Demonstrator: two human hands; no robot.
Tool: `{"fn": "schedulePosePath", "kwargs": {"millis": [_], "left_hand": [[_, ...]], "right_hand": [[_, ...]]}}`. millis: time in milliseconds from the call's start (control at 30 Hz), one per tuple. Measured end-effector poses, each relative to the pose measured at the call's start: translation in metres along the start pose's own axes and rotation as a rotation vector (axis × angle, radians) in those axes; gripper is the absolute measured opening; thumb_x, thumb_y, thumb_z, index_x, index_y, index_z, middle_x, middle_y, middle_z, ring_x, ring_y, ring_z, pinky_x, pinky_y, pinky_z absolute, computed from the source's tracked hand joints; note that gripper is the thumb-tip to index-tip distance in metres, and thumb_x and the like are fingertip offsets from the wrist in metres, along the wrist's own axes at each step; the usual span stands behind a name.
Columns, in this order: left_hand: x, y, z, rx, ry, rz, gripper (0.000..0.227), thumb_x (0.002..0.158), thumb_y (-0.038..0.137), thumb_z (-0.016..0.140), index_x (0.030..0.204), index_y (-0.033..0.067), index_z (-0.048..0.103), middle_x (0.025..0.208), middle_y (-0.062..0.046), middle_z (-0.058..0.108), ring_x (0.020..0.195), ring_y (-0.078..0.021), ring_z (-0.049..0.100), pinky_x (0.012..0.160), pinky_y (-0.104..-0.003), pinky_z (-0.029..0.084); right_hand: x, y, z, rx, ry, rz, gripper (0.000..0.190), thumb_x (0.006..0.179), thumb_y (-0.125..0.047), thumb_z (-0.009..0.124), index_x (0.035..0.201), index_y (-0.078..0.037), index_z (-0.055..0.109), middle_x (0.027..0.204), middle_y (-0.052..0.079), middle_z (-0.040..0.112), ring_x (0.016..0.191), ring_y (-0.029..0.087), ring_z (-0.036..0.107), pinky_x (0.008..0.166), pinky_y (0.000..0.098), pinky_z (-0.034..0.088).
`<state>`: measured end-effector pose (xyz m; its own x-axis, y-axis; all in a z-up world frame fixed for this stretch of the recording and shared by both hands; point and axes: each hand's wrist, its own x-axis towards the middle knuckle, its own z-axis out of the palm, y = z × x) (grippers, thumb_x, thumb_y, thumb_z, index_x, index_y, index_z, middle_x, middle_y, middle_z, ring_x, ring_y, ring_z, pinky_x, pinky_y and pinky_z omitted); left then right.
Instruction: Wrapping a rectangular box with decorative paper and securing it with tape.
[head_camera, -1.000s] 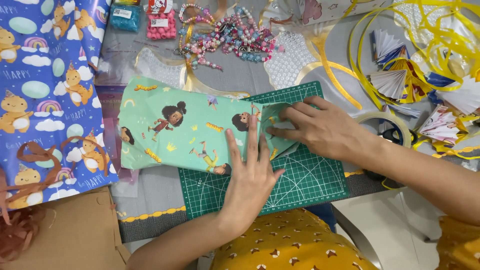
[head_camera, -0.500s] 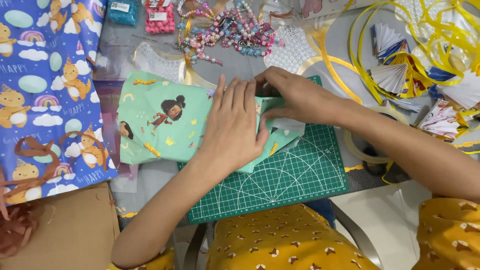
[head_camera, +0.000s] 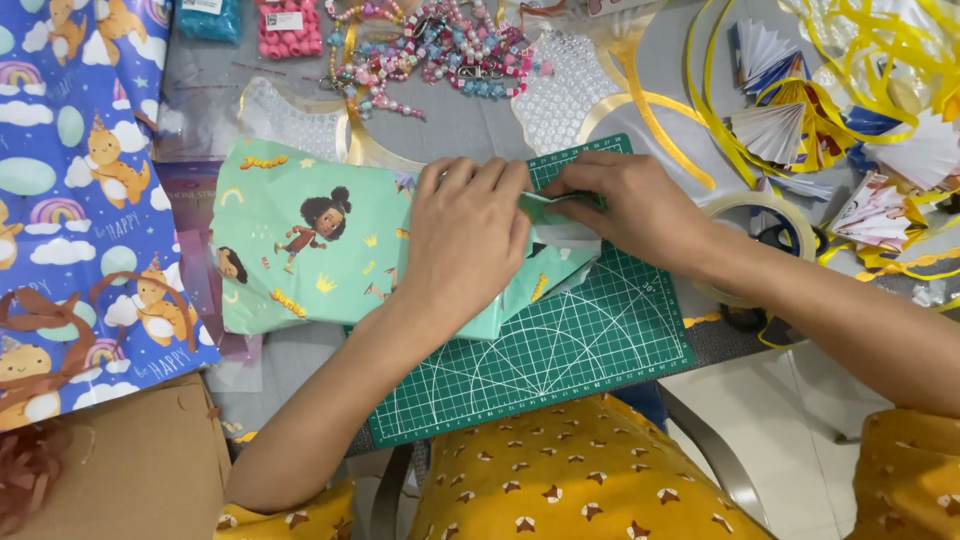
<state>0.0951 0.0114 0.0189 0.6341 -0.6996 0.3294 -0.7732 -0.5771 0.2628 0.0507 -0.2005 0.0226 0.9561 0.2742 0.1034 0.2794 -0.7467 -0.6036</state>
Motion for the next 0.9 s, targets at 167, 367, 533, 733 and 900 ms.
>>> {"fn": "schedulePosePath", "kwargs": {"millis": [167, 367, 533, 733, 900], "left_hand": [[0.001, 0.004, -0.007, -0.092, 0.047, -0.002, 0.01, 0.088, 0.01, 0.06, 0.096, 0.0136, 0.064, 0.083, -0.006, 0.064, 0.088, -0.0299, 0.067, 0.096, -0.048, 0.044], [0.004, 0.005, -0.007, -0.126, 0.07, -0.029, 0.009, 0.089, 0.009, 0.058, 0.095, 0.011, 0.064, 0.081, -0.009, 0.066, 0.087, -0.0312, 0.069, 0.098, -0.049, 0.046], [0.003, 0.002, -0.003, -0.136, 0.083, -0.023, 0.005, 0.088, 0.009, 0.06, 0.09, 0.0123, 0.063, 0.077, -0.008, 0.064, 0.084, -0.031, 0.069, 0.098, -0.05, 0.046], [0.004, 0.002, -0.006, -0.146, 0.064, -0.032, 0.008, 0.088, 0.01, 0.061, 0.086, 0.0176, 0.062, 0.075, -0.003, 0.062, 0.083, -0.0279, 0.066, 0.097, -0.048, 0.045], [0.005, 0.02, -0.004, 0.199, 0.144, 0.042, 0.056, 0.067, 0.004, 0.084, 0.116, 0.0062, 0.057, 0.107, -0.014, 0.059, 0.111, -0.0327, 0.059, 0.108, -0.049, 0.043]], "right_hand": [[-0.008, -0.014, 0.002, 0.014, 0.028, -0.017, 0.012, 0.092, -0.005, 0.077, 0.104, -0.004, 0.075, 0.089, 0.012, 0.07, 0.09, 0.034, 0.074, 0.074, 0.0397, 0.06], [-0.021, -0.004, 0.011, -0.097, 0.113, -0.155, 0.01, 0.09, -0.008, 0.081, 0.098, -0.006, 0.075, 0.085, 0.008, 0.069, 0.089, 0.028, 0.073, 0.072, 0.0352, 0.059], [-0.019, -0.01, 0.007, -0.14, 0.122, -0.23, 0.008, 0.087, -0.005, 0.082, 0.092, -0.006, 0.076, 0.081, 0.007, 0.07, 0.082, 0.025, 0.072, 0.07, 0.0326, 0.059], [-0.014, -0.022, 0.003, -0.182, 0.103, -0.305, 0.011, 0.084, -0.002, 0.084, 0.089, -0.006, 0.075, 0.079, 0.008, 0.071, 0.081, 0.024, 0.073, 0.069, 0.0314, 0.058], [-0.017, -0.025, 0.0, -0.118, 0.046, -0.163, 0.013, 0.086, -0.007, 0.08, 0.097, -0.006, 0.074, 0.082, 0.007, 0.069, 0.082, 0.026, 0.072, 0.068, 0.0357, 0.058]]}}
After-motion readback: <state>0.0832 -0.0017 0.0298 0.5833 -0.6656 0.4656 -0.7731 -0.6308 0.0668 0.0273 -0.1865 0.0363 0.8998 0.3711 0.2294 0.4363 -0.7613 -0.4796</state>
